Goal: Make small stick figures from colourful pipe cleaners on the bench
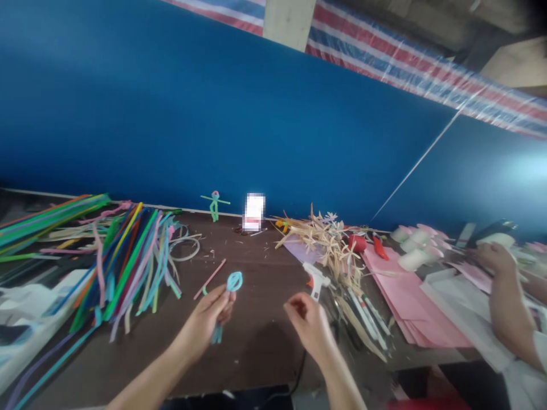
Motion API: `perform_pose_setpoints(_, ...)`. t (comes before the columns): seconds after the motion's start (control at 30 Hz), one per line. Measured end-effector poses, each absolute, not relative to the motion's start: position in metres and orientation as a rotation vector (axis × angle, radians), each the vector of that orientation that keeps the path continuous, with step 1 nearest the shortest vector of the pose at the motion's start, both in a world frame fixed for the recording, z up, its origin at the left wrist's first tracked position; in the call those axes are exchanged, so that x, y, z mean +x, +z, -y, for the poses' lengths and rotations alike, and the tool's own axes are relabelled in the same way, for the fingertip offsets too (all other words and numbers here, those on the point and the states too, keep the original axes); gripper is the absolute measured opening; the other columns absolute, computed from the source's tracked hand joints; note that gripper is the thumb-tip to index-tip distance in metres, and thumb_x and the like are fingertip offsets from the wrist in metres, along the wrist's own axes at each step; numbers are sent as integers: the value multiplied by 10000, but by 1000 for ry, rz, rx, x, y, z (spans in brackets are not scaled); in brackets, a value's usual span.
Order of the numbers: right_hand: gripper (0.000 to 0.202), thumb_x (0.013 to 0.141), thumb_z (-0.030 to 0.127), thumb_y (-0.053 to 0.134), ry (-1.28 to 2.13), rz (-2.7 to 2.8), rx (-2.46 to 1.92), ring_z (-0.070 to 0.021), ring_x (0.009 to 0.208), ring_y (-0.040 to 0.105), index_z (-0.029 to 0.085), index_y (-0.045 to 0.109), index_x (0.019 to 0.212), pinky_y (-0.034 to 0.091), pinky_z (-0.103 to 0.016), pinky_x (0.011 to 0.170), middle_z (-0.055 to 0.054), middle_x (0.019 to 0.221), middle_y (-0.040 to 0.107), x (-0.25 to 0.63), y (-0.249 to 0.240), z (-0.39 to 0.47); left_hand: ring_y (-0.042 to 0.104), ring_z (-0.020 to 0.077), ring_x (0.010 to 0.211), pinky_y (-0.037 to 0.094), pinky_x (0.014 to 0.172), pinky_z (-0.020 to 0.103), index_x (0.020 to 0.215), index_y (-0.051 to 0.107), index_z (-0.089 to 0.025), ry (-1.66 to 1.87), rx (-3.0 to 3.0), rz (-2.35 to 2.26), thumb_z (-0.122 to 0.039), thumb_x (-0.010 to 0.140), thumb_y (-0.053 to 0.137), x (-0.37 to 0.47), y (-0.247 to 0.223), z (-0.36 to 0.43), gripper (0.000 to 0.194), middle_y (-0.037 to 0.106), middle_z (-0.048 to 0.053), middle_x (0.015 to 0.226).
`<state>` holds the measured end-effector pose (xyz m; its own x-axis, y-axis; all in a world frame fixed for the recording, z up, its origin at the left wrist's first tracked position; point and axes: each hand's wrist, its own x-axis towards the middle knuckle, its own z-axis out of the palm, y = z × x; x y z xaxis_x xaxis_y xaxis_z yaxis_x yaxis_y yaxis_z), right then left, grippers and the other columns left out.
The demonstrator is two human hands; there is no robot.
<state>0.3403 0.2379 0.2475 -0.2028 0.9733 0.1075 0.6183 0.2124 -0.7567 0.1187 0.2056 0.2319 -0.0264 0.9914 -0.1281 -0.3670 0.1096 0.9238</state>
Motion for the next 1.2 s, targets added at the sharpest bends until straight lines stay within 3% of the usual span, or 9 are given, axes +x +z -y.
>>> perform_pose_setpoints(0.13, 283, 745, 417, 481, 249, 1903, -1983, -194, 672, 593, 175, 556, 872, 414, -264, 568, -48, 729, 618, 380, 227, -256, 241, 45, 457, 214, 440, 184, 699, 513, -143, 1346, 735, -954, -365, 759, 543, 115, 232, -207, 232, 305, -65, 536)
perform_pose_setpoints(0.3, 475, 748, 469, 460, 250, 1833, -2313, -258, 794, 621, 112, 493, 1059, 439, -324, 655, -124, 873, 649, 381, 219, -278, 263, 40, 462, 220, 447, 186, 710, 531, -137, 1322, 692, -935, -361, 753, 558, 121, 229, -206, 229, 331, -58, 551)
perform_pose_setpoints(0.43, 500, 727, 381, 492, 279, 1778, -2321, -284, 822, 624, 83, 466, 1128, 444, -347, 681, -155, 904, 654, 370, 212, -287, 265, 39, 462, 220, 448, 188, 706, 538, -135, 1310, 704, -960, -372, 753, 557, 118, 225, -205, 243, 328, -59, 545)
perform_pose_setpoints(0.57, 476, 741, 354, 457, 327, 1735, -2202, -241, 885, 612, 91, 482, 1137, 451, -299, 729, -141, 970, 644, 363, 212, -281, 267, 42, 466, 220, 450, 190, 719, 543, -136, 1311, 720, -984, -368, 757, 553, 109, 223, -204, 235, 326, -59, 547)
perform_pose_setpoints(0.8, 422, 717, 294, 511, 278, 1935, -1799, -212, 758, 630, 136, 504, 1108, 462, -273, 664, -81, 866, 664, 308, 203, -261, 263, 43, 465, 218, 452, 194, 705, 525, -142, 1288, 727, -975, -376, 755, 550, 116, 230, -206, 241, 337, -58, 553)
perform_pose_setpoints(0.97, 437, 761, 401, 501, 267, 2063, -1683, -193, 705, 620, 132, 507, 1105, 453, -264, 637, -64, 782, 655, 298, 199, -269, 242, 44, 456, 208, 444, 194, 687, 526, -137, 1248, 721, -972, -383, 736, 566, 121, 231, -204, 254, 313, -66, 528)
perform_pose_setpoints(1.07, 391, 837, 405, 382, 203, 2048, -1689, -187, 817, 596, 149, 536, 1090, 441, -267, 714, -81, 867, 634, 319, 208, -273, 256, 46, 465, 220, 451, 195, 705, 535, -134, 1259, 709, -997, -375, 730, 571, 116, 230, -202, 245, 333, -58, 549)
perform_pose_setpoints(1.2, 453, 831, 334, 379, -21, 2041, -1982, -280, 1056, 487, 32, 520, 1138, 367, -352, 882, -190, 1111, 550, 354, 211, -269, 263, 50, 470, 226, 455, 199, 706, 534, -134, 1255, 701, -999, -364, 729, 570, 112, 230, -201, 233, 335, -54, 559)
